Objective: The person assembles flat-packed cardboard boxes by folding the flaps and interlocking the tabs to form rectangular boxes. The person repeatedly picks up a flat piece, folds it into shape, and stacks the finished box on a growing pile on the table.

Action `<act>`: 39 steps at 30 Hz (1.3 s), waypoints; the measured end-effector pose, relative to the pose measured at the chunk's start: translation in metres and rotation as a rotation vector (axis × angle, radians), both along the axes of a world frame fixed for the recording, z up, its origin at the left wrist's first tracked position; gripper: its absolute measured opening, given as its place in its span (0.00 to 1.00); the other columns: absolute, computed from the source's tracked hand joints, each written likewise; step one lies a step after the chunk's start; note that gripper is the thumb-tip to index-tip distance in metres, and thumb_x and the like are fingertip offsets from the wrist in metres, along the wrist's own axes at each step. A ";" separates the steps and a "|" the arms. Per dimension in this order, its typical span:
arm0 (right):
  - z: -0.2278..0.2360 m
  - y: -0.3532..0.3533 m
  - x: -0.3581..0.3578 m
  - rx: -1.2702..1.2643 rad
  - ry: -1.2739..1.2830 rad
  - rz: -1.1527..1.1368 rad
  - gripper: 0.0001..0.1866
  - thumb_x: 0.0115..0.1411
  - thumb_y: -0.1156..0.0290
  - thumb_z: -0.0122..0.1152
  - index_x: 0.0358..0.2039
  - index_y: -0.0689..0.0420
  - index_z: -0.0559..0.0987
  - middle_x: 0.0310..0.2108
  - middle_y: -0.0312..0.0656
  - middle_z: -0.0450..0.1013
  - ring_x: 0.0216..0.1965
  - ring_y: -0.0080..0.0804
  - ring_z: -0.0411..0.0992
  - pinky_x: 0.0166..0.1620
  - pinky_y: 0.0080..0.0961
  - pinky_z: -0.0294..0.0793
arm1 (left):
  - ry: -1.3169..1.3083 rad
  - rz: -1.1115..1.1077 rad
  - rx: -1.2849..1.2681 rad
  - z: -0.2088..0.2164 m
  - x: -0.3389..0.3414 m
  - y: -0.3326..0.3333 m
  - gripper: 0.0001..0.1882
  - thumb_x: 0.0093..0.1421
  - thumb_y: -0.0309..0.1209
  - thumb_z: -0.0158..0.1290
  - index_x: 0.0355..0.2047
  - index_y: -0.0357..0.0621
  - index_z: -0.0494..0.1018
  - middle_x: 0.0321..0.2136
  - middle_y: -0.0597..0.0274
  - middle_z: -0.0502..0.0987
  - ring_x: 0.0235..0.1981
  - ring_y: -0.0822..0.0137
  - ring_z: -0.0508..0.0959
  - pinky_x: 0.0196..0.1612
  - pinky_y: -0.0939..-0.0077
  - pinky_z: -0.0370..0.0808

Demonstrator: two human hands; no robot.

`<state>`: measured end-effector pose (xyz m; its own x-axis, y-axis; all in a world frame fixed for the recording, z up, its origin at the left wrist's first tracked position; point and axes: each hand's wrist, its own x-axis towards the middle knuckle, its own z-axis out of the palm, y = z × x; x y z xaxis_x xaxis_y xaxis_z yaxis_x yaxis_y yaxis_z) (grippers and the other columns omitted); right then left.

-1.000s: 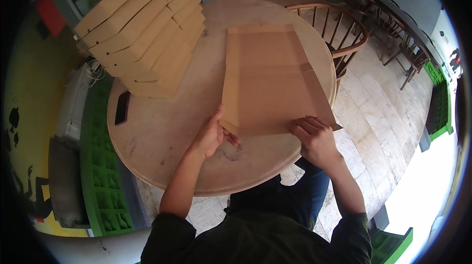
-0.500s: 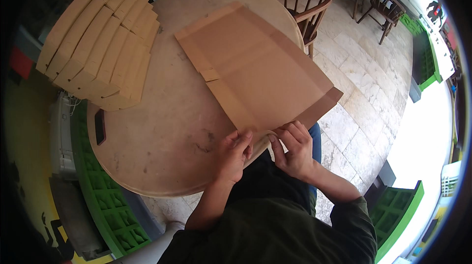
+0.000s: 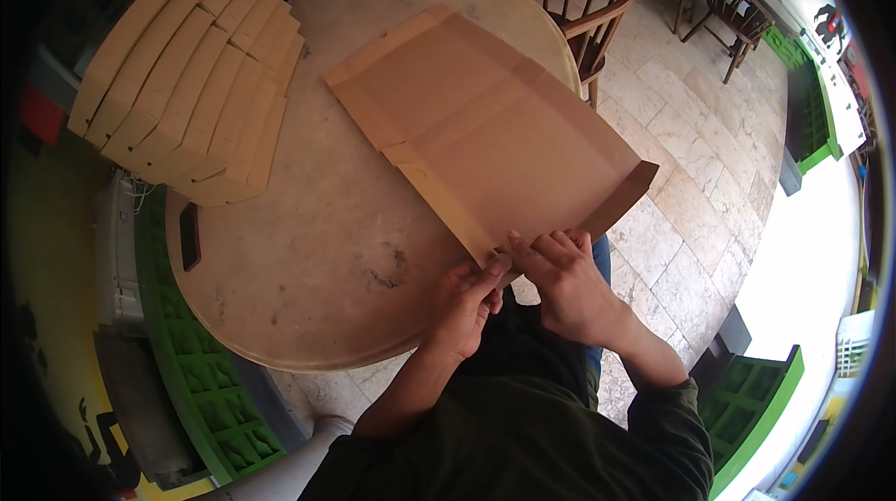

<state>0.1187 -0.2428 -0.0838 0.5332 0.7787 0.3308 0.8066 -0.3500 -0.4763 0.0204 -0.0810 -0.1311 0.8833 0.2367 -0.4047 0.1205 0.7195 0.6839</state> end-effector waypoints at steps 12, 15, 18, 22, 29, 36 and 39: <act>-0.019 0.005 0.002 0.292 0.126 -0.028 0.21 0.49 0.86 0.68 0.43 0.51 0.86 0.37 0.34 0.82 0.43 0.33 0.79 0.58 0.37 0.62 | 0.032 0.022 0.031 0.007 0.007 -0.003 0.09 0.67 0.33 0.67 0.34 0.44 0.79 0.26 0.69 0.77 0.23 0.77 0.74 0.27 0.80 0.67; -0.017 0.007 -0.001 0.270 0.043 -0.021 0.24 0.46 0.86 0.66 0.45 0.52 0.86 0.35 0.34 0.82 0.43 0.32 0.78 0.57 0.38 0.64 | 0.015 0.043 0.015 0.006 0.007 -0.004 0.08 0.67 0.33 0.66 0.34 0.44 0.79 0.26 0.69 0.78 0.23 0.78 0.74 0.27 0.80 0.67; -0.012 0.008 -0.003 0.212 -0.029 -0.004 0.26 0.45 0.87 0.64 0.46 0.53 0.86 0.34 0.34 0.82 0.41 0.32 0.78 0.53 0.36 0.67 | 0.022 0.046 0.015 0.004 0.006 -0.004 0.09 0.67 0.33 0.66 0.32 0.45 0.79 0.25 0.69 0.77 0.22 0.78 0.73 0.26 0.80 0.66; -0.003 0.006 0.001 0.246 0.206 0.055 0.18 0.54 0.86 0.62 0.44 0.58 0.86 0.29 0.40 0.82 0.33 0.39 0.81 0.42 0.35 0.76 | 0.051 -0.018 0.035 -0.001 0.000 0.000 0.10 0.66 0.33 0.66 0.30 0.46 0.77 0.22 0.70 0.75 0.20 0.78 0.72 0.25 0.79 0.66; 0.010 0.010 0.017 0.078 0.598 0.090 0.06 0.62 0.80 0.64 0.38 0.62 0.85 0.27 0.50 0.82 0.30 0.49 0.83 0.35 0.36 0.80 | 0.049 -0.118 0.166 -0.005 -0.008 0.001 0.10 0.69 0.34 0.64 0.34 0.45 0.76 0.24 0.70 0.75 0.23 0.79 0.72 0.26 0.80 0.68; 0.018 0.031 0.045 -0.195 0.619 0.246 0.07 0.62 0.72 0.65 0.36 0.62 0.85 0.29 0.49 0.82 0.33 0.43 0.83 0.39 0.36 0.79 | 0.143 -0.226 0.360 0.014 -0.015 0.024 0.09 0.69 0.34 0.63 0.37 0.44 0.77 0.32 0.63 0.78 0.30 0.73 0.77 0.32 0.75 0.73; 0.010 0.042 0.051 -0.219 0.703 0.244 0.09 0.62 0.70 0.65 0.37 0.63 0.85 0.29 0.49 0.82 0.34 0.41 0.83 0.39 0.35 0.79 | -0.162 0.180 1.550 0.025 -0.017 0.021 0.12 0.67 0.32 0.64 0.45 0.41 0.77 0.45 0.54 0.78 0.46 0.64 0.79 0.48 0.61 0.76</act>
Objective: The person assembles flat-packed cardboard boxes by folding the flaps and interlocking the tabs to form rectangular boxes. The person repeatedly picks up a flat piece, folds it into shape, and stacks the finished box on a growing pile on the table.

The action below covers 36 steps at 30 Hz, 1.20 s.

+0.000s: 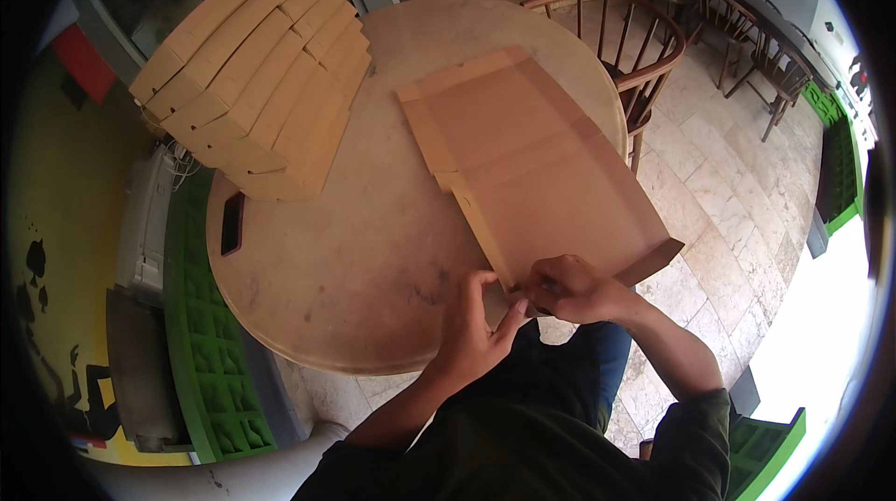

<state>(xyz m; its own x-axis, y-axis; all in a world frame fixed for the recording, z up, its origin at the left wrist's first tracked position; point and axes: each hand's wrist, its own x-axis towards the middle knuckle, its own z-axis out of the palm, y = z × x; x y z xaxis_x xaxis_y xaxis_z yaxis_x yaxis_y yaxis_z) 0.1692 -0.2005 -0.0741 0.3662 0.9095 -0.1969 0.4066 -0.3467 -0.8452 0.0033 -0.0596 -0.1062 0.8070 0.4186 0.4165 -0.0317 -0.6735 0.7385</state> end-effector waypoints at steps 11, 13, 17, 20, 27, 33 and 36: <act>-0.021 0.004 0.001 -0.078 0.400 -0.010 0.12 0.67 0.69 0.60 0.39 0.66 0.83 0.32 0.42 0.81 0.34 0.28 0.80 0.37 0.26 0.80 | 0.003 -0.599 0.476 0.011 0.005 0.034 0.14 0.62 0.31 0.64 0.47 0.42 0.78 0.47 0.54 0.75 0.52 0.52 0.76 0.63 0.50 0.69; -0.016 0.004 0.001 -0.112 0.434 -0.023 0.12 0.69 0.68 0.59 0.40 0.66 0.83 0.33 0.43 0.81 0.34 0.28 0.80 0.36 0.24 0.80 | 0.004 -0.629 0.483 0.013 0.006 0.037 0.12 0.62 0.30 0.65 0.45 0.42 0.78 0.45 0.56 0.75 0.50 0.52 0.76 0.61 0.52 0.70; -0.009 0.003 0.002 -0.156 0.467 -0.045 0.13 0.70 0.68 0.59 0.41 0.67 0.83 0.33 0.43 0.81 0.34 0.28 0.81 0.36 0.23 0.81 | 0.049 -0.676 0.490 0.017 0.004 0.041 0.11 0.61 0.30 0.65 0.42 0.43 0.79 0.43 0.58 0.76 0.48 0.54 0.77 0.58 0.54 0.72; -0.009 0.003 0.000 -0.142 0.430 -0.035 0.13 0.68 0.68 0.60 0.41 0.67 0.83 0.33 0.44 0.81 0.35 0.32 0.82 0.38 0.27 0.82 | 0.057 -0.670 0.481 0.015 0.005 0.040 0.10 0.60 0.29 0.66 0.40 0.42 0.79 0.43 0.59 0.76 0.47 0.55 0.77 0.57 0.55 0.73; -0.013 -0.025 0.007 -0.157 -0.403 -0.232 0.17 0.55 0.73 0.65 0.45 0.65 0.83 0.40 0.50 0.82 0.45 0.54 0.80 0.49 0.43 0.80 | 0.035 -0.633 0.552 0.003 0.006 0.040 0.09 0.57 0.30 0.67 0.31 0.42 0.78 0.35 0.60 0.75 0.42 0.57 0.77 0.52 0.57 0.73; -0.019 -0.095 0.065 -0.433 -0.943 -0.829 0.28 0.62 0.64 0.65 0.60 0.66 0.73 0.54 0.53 0.77 0.57 0.57 0.74 0.57 0.50 0.75 | 0.061 -0.619 0.562 0.010 0.007 0.040 0.11 0.56 0.35 0.70 0.30 0.46 0.79 0.34 0.65 0.76 0.42 0.61 0.77 0.55 0.56 0.71; -0.027 -0.123 0.083 -0.244 -0.288 -0.725 0.21 0.64 0.65 0.64 0.49 0.71 0.79 0.33 0.46 0.79 0.36 0.42 0.78 0.41 0.37 0.77 | 0.099 -0.598 0.610 0.015 0.007 0.040 0.12 0.56 0.37 0.70 0.28 0.46 0.79 0.34 0.65 0.76 0.43 0.61 0.76 0.57 0.55 0.70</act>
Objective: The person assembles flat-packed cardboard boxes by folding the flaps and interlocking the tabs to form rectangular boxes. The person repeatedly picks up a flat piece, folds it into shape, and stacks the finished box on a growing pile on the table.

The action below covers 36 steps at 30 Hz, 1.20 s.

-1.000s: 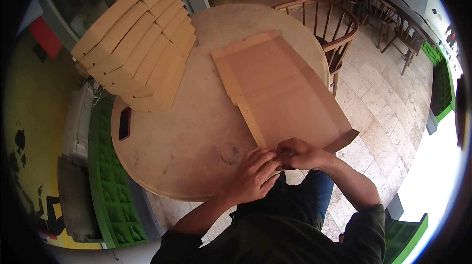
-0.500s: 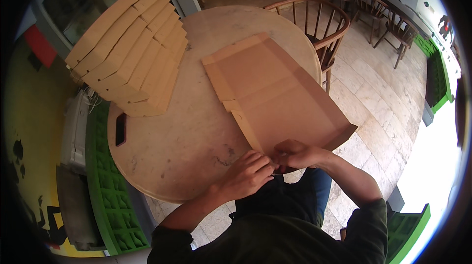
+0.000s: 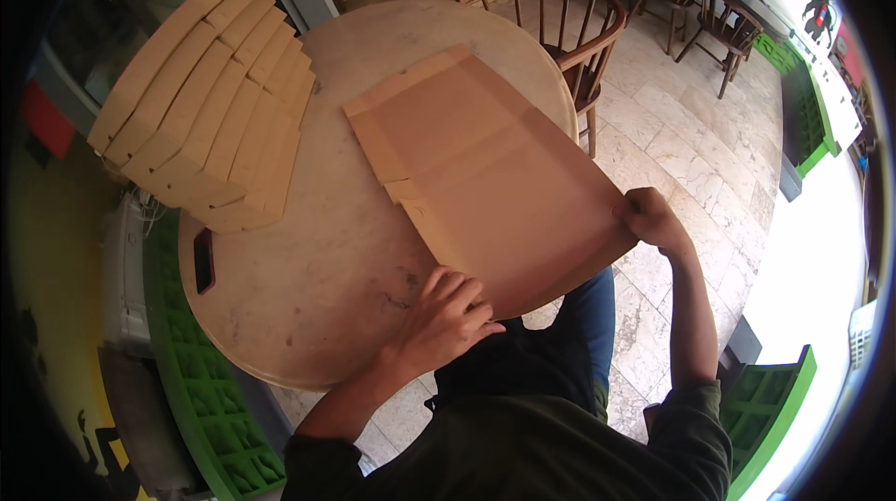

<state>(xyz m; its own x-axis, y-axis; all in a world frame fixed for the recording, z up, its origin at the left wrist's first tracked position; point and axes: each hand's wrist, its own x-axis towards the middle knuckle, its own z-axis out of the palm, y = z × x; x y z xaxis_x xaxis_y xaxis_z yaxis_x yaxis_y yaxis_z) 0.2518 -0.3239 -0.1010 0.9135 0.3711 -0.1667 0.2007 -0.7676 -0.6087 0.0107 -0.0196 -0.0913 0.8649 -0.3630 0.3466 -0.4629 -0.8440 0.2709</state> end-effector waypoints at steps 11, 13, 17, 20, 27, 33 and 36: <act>-0.010 0.039 -0.061 0.901 0.807 -0.048 0.11 0.69 0.69 0.66 0.44 0.63 0.84 0.31 0.36 0.81 0.24 0.19 0.74 0.28 0.14 0.71 | 0.035 0.380 0.308 0.042 -0.015 0.051 0.15 0.58 0.36 0.67 0.41 0.39 0.82 0.40 0.54 0.76 0.54 0.53 0.75 0.68 0.46 0.64; -0.014 0.061 -0.078 1.033 0.895 -0.024 0.08 0.69 0.71 0.67 0.42 0.63 0.84 0.32 0.37 0.81 0.23 0.18 0.75 0.28 0.15 0.73 | 0.009 0.416 0.167 0.047 -0.013 0.040 0.17 0.58 0.34 0.67 0.44 0.39 0.80 0.40 0.54 0.76 0.53 0.52 0.76 0.65 0.49 0.67; -0.018 0.089 -0.093 0.991 0.998 0.106 0.07 0.69 0.72 0.67 0.42 0.62 0.84 0.32 0.35 0.81 0.24 0.18 0.74 0.29 0.17 0.73 | -0.011 0.244 -0.140 0.029 0.003 -0.005 0.14 0.60 0.30 0.66 0.43 0.37 0.78 0.39 0.53 0.79 0.46 0.50 0.80 0.52 0.56 0.76; -0.021 0.096 -0.097 1.025 1.061 0.047 0.07 0.67 0.72 0.70 0.43 0.61 0.85 0.29 0.33 0.78 0.21 0.17 0.69 0.26 0.17 0.68 | -0.051 0.184 -0.090 0.020 0.016 -0.009 0.10 0.61 0.29 0.65 0.37 0.37 0.76 0.33 0.54 0.79 0.39 0.49 0.81 0.44 0.58 0.77; -0.029 0.104 -0.107 1.073 0.962 0.058 0.05 0.65 0.71 0.73 0.37 0.59 0.85 0.26 0.30 0.76 0.20 0.15 0.64 0.25 0.16 0.62 | 0.150 0.463 -0.583 0.013 0.024 -0.012 0.08 0.65 0.23 0.59 0.29 0.36 0.72 0.25 0.56 0.79 0.28 0.58 0.82 0.34 0.66 0.76; -0.028 0.116 -0.107 1.084 0.928 0.098 0.07 0.66 0.72 0.72 0.31 0.58 0.85 0.27 0.33 0.78 0.20 0.14 0.62 0.24 0.16 0.58 | 0.407 0.461 -0.762 0.015 0.030 0.001 0.06 0.69 0.25 0.58 0.34 0.37 0.75 0.26 0.71 0.77 0.28 0.83 0.72 0.32 0.81 0.70; -0.030 0.119 -0.108 1.091 0.973 0.090 0.07 0.66 0.73 0.72 0.29 0.57 0.84 0.28 0.34 0.80 0.20 0.14 0.62 0.23 0.16 0.57 | 0.527 0.451 -0.801 0.012 0.033 0.009 0.06 0.70 0.24 0.58 0.34 0.39 0.76 0.28 0.73 0.77 0.29 0.84 0.72 0.33 0.84 0.69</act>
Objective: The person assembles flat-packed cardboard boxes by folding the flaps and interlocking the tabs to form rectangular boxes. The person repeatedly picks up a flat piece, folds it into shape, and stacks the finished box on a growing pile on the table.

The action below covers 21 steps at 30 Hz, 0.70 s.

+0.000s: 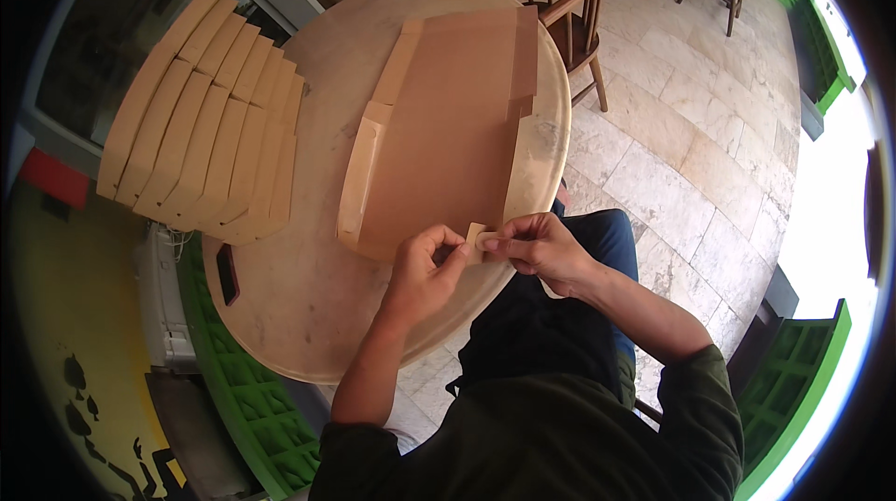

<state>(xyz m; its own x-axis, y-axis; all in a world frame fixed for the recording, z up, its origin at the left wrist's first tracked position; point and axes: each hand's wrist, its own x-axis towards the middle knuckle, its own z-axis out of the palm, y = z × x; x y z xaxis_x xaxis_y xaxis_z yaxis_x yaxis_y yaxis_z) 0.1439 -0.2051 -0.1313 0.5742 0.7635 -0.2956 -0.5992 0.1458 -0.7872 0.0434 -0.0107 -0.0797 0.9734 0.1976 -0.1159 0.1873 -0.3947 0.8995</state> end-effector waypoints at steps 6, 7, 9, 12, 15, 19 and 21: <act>-0.012 0.004 -0.003 0.037 0.025 0.007 0.08 0.64 0.73 0.73 0.28 0.57 0.83 0.28 0.34 0.79 0.21 0.14 0.62 0.23 0.15 0.56 | 0.084 -0.048 -0.107 -0.011 0.008 0.008 0.06 0.69 0.25 0.59 0.34 0.36 0.76 0.28 0.68 0.78 0.29 0.81 0.73 0.32 0.79 0.71; -0.013 0.005 -0.004 0.042 0.019 0.009 0.08 0.64 0.73 0.73 0.27 0.57 0.83 0.28 0.34 0.79 0.21 0.14 0.63 0.23 0.15 0.56 | 0.073 -0.068 -0.093 -0.011 0.009 0.010 0.06 0.69 0.25 0.59 0.35 0.36 0.76 0.28 0.68 0.78 0.29 0.81 0.73 0.32 0.79 0.71; -0.012 0.006 -0.006 0.011 0.014 0.008 0.09 0.64 0.73 0.73 0.27 0.57 0.83 0.27 0.33 0.78 0.20 0.14 0.62 0.23 0.15 0.56 | 0.147 -0.057 -0.039 -0.012 0.011 0.011 0.05 0.69 0.25 0.59 0.35 0.37 0.76 0.28 0.68 0.78 0.30 0.81 0.73 0.33 0.79 0.72; -0.009 0.007 -0.010 -0.040 -0.016 -0.031 0.10 0.64 0.72 0.74 0.26 0.56 0.82 0.26 0.32 0.78 0.19 0.13 0.62 0.23 0.15 0.55 | 0.142 -0.047 -0.093 -0.014 0.012 0.010 0.05 0.69 0.25 0.59 0.36 0.37 0.76 0.28 0.70 0.77 0.30 0.81 0.72 0.33 0.79 0.71; -0.005 0.008 -0.013 -0.077 -0.037 -0.103 0.12 0.64 0.71 0.74 0.24 0.55 0.81 0.24 0.31 0.77 0.19 0.13 0.61 0.22 0.16 0.55 | 0.141 -0.008 -0.187 -0.014 0.012 0.009 0.05 0.69 0.25 0.59 0.36 0.37 0.76 0.29 0.71 0.76 0.30 0.81 0.72 0.34 0.80 0.71; -0.007 0.010 -0.012 -0.051 -0.036 -0.122 0.13 0.64 0.72 0.74 0.23 0.54 0.80 0.24 0.31 0.76 0.18 0.13 0.61 0.22 0.15 0.55 | 0.092 -0.041 -0.170 -0.015 0.014 0.009 0.05 0.69 0.25 0.59 0.35 0.37 0.77 0.31 0.70 0.76 0.32 0.80 0.72 0.35 0.79 0.71; -0.010 0.008 -0.009 -0.026 -0.017 -0.073 0.12 0.64 0.72 0.73 0.24 0.55 0.80 0.25 0.32 0.77 0.19 0.13 0.62 0.22 0.15 0.56 | 0.126 -0.030 -0.117 -0.016 0.015 0.009 0.05 0.69 0.25 0.59 0.35 0.36 0.77 0.32 0.69 0.76 0.33 0.80 0.73 0.36 0.79 0.72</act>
<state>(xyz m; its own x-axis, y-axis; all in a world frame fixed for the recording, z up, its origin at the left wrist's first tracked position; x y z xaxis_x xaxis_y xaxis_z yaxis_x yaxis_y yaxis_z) 0.1346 -0.1974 -0.1408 0.6334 0.7114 -0.3046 -0.5743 0.1683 -0.8012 0.0581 -0.0017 -0.0958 0.9549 0.1466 -0.2583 0.2915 -0.2958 0.9097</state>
